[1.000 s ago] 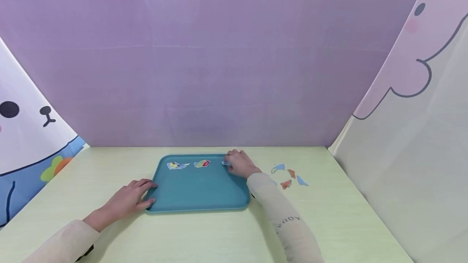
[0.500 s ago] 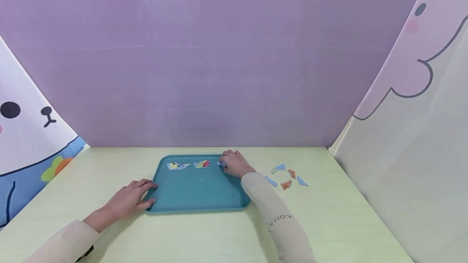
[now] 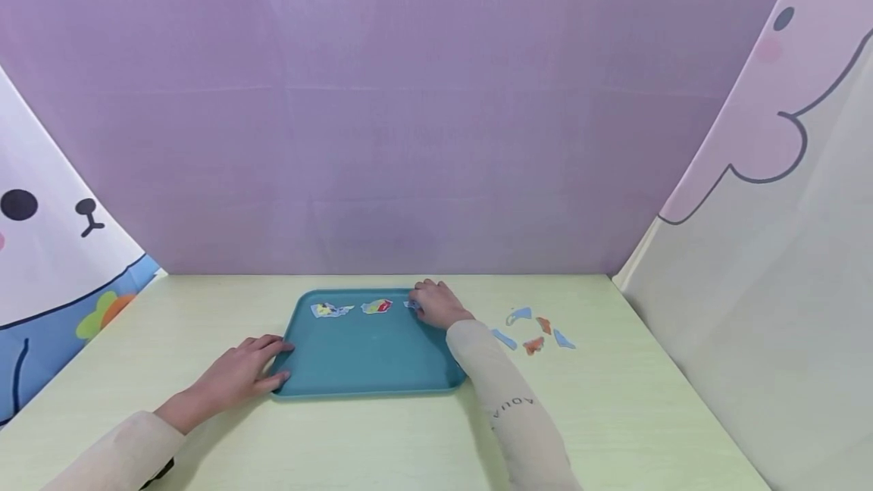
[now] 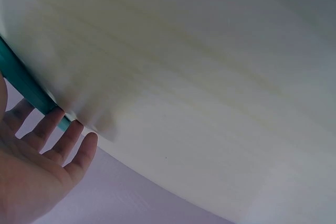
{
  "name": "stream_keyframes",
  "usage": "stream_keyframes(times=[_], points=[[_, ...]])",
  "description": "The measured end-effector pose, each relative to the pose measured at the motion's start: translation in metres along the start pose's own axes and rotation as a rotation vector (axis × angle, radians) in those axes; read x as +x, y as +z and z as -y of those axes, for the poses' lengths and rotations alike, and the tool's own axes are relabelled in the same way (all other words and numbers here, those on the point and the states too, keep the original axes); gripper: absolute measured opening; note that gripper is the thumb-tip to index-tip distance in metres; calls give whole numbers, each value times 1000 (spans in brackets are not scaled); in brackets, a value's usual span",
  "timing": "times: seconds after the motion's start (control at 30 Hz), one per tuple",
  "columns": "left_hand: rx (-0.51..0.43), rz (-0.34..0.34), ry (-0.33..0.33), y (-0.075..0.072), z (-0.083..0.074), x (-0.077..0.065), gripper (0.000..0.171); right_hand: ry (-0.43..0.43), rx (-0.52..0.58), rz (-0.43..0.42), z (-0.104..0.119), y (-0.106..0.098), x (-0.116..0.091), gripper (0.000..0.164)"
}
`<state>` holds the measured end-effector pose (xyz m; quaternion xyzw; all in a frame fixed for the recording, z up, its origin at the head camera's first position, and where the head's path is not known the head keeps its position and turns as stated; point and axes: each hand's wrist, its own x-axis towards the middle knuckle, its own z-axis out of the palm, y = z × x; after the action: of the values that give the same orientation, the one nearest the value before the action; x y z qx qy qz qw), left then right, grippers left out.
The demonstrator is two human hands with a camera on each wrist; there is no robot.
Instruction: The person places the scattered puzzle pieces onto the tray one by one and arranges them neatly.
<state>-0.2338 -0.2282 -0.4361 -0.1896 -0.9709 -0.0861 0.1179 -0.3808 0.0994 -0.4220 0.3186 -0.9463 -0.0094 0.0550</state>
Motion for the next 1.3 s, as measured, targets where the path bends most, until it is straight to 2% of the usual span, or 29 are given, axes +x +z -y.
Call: stream_keyframes(times=[0.4, 0.8, 1.3], points=[[1, 11, 2, 0, 0, 1, 46, -6, 8, -20, -3, 2, -2, 22], [4, 10, 9, 1, 1, 0, 46, -54, 4, -58, -6, -5, -12, 20], [15, -23, 26, 3, 3, 0, 45, -82, 27, -66, -22, -17, -43, 28]])
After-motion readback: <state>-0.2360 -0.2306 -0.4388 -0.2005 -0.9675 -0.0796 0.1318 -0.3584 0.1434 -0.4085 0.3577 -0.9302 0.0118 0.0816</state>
